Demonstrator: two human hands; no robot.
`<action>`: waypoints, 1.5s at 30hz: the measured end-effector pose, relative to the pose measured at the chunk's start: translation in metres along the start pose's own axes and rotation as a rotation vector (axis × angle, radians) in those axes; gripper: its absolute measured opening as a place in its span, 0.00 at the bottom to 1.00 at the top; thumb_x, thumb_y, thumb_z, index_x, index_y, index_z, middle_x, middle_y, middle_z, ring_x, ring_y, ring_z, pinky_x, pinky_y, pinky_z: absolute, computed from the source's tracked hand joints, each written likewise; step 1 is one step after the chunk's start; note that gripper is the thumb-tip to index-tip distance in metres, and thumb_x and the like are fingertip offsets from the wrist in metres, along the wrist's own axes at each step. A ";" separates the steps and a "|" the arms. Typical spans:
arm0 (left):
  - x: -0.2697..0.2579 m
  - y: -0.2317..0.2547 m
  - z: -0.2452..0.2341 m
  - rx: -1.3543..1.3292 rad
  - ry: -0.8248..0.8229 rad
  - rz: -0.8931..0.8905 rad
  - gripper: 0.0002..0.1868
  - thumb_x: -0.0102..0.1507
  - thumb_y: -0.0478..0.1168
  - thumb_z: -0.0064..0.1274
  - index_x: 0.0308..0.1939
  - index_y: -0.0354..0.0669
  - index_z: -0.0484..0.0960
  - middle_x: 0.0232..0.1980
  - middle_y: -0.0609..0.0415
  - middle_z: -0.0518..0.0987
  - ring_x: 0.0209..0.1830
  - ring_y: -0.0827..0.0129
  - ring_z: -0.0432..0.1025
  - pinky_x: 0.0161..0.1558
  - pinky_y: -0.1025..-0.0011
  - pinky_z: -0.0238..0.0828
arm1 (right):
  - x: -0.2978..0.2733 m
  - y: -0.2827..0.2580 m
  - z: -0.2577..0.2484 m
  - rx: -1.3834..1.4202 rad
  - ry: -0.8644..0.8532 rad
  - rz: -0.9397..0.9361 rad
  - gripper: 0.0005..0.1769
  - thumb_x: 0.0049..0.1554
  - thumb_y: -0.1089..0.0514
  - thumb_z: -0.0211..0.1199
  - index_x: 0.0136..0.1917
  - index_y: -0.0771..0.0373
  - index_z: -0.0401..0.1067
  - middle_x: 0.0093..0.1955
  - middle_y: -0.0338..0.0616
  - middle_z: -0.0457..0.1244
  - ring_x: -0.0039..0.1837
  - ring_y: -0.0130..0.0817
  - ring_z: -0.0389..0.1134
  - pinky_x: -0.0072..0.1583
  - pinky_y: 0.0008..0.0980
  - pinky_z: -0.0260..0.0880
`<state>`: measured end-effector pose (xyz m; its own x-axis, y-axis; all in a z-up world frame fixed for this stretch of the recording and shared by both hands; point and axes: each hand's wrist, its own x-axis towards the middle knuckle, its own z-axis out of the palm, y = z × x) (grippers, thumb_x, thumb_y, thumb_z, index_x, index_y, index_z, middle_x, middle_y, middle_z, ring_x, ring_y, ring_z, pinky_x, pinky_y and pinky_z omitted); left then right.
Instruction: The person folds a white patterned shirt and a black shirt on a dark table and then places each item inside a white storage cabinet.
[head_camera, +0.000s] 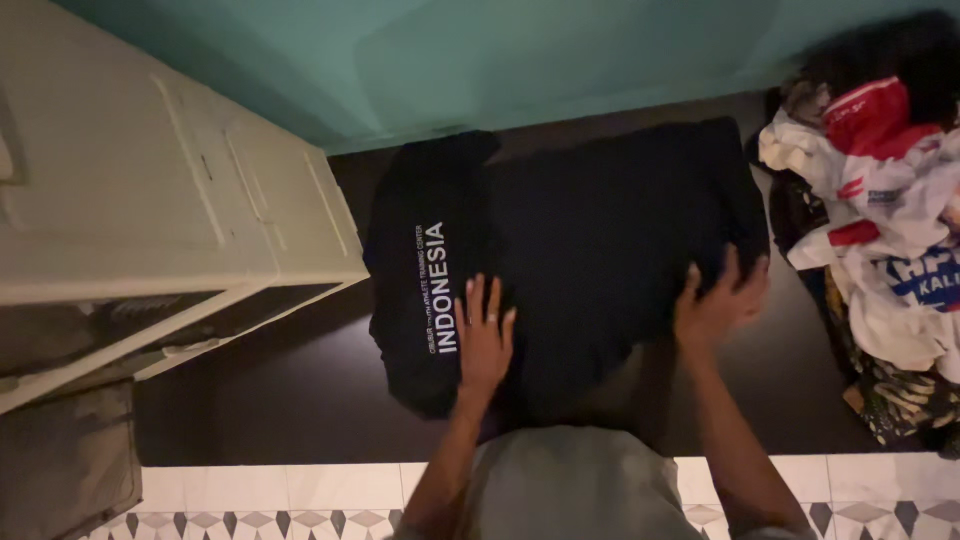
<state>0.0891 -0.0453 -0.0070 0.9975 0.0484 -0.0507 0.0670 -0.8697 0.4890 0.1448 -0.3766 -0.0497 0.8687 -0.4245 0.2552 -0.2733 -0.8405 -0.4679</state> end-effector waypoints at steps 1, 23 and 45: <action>-0.018 -0.003 0.003 0.029 -0.038 -0.039 0.31 0.73 0.51 0.39 0.79 0.45 0.58 0.81 0.42 0.54 0.84 0.50 0.43 0.79 0.46 0.34 | -0.001 0.007 -0.004 0.024 0.004 0.023 0.36 0.67 0.44 0.65 0.80 0.63 0.60 0.80 0.68 0.48 0.80 0.66 0.45 0.74 0.66 0.42; -0.127 0.015 0.056 0.067 0.059 -0.102 0.27 0.73 0.48 0.45 0.76 0.53 0.62 0.81 0.46 0.56 0.85 0.51 0.45 0.79 0.43 0.35 | -0.029 0.108 -0.041 0.717 -0.641 0.360 0.51 0.49 0.51 0.82 0.78 0.66 0.60 0.70 0.56 0.64 0.68 0.44 0.67 0.68 0.40 0.68; -0.209 0.025 0.060 -0.076 0.315 -0.572 0.29 0.71 0.49 0.42 0.77 0.53 0.64 0.83 0.47 0.56 0.72 0.45 0.61 0.69 0.50 0.63 | -0.068 0.177 -0.107 0.348 -0.735 0.033 0.60 0.51 0.55 0.74 0.85 0.52 0.40 0.58 0.62 0.69 0.60 0.53 0.73 0.59 0.47 0.74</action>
<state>-0.1191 -0.1066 -0.0369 0.7618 0.6440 -0.0694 0.5782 -0.6279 0.5210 -0.0066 -0.5327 -0.0591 0.9447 -0.0164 -0.3274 -0.2648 -0.6272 -0.7324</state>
